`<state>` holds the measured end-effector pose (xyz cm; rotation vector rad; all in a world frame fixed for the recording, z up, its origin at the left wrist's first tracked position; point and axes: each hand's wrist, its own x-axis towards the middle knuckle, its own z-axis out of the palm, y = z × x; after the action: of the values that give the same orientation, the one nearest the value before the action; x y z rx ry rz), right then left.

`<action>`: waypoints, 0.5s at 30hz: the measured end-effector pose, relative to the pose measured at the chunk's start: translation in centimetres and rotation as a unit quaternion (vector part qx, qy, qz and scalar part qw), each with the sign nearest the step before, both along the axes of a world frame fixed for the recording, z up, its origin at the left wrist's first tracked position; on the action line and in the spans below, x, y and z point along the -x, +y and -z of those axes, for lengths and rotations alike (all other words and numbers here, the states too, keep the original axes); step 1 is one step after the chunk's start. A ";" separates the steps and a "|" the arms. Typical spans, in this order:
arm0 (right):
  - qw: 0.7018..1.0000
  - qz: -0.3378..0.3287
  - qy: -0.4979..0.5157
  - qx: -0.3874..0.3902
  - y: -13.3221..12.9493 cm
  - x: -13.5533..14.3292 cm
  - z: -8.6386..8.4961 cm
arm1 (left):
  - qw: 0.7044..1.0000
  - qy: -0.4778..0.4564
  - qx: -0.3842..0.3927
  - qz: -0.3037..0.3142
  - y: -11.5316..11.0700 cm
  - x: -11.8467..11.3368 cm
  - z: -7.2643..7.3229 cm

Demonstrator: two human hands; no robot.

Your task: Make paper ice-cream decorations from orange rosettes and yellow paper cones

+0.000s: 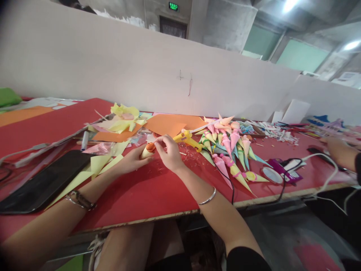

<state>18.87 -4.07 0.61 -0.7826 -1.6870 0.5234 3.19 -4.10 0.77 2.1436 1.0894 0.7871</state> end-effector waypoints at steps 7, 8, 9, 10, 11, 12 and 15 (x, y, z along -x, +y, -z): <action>0.999 -0.013 0.027 0.021 -0.4 0.1 -0.3 | 0.999 0.000 0.037 -0.006 -0.1 0.0 -0.4; 0.999 -0.017 0.032 0.025 -0.4 0.0 -0.4 | 0.999 -0.001 0.044 -0.007 -0.1 0.0 -0.4; 0.998 -0.023 0.040 0.030 -0.4 0.0 -0.4 | 0.999 -0.001 0.053 -0.011 -0.2 0.1 -0.4; 0.998 -0.030 0.050 0.036 -0.4 0.1 -0.5 | 0.998 -0.001 0.063 -0.015 -0.2 0.1 -0.4; 0.996 -0.037 0.061 0.044 -0.4 0.1 -0.5 | 0.997 0.000 0.070 -0.019 -0.2 0.1 -0.4; 0.995 -0.043 0.073 0.051 -0.4 0.1 -0.5 | 0.997 0.001 0.075 -0.022 -0.2 0.2 -0.4; 0.992 -0.055 0.091 0.063 -0.3 0.1 -0.5 | 0.997 0.005 0.080 -0.025 -0.1 0.2 -0.4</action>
<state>18.73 -4.39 1.11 -0.7122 -1.5440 0.7624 2.95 -4.24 1.15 1.9967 1.1743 0.6875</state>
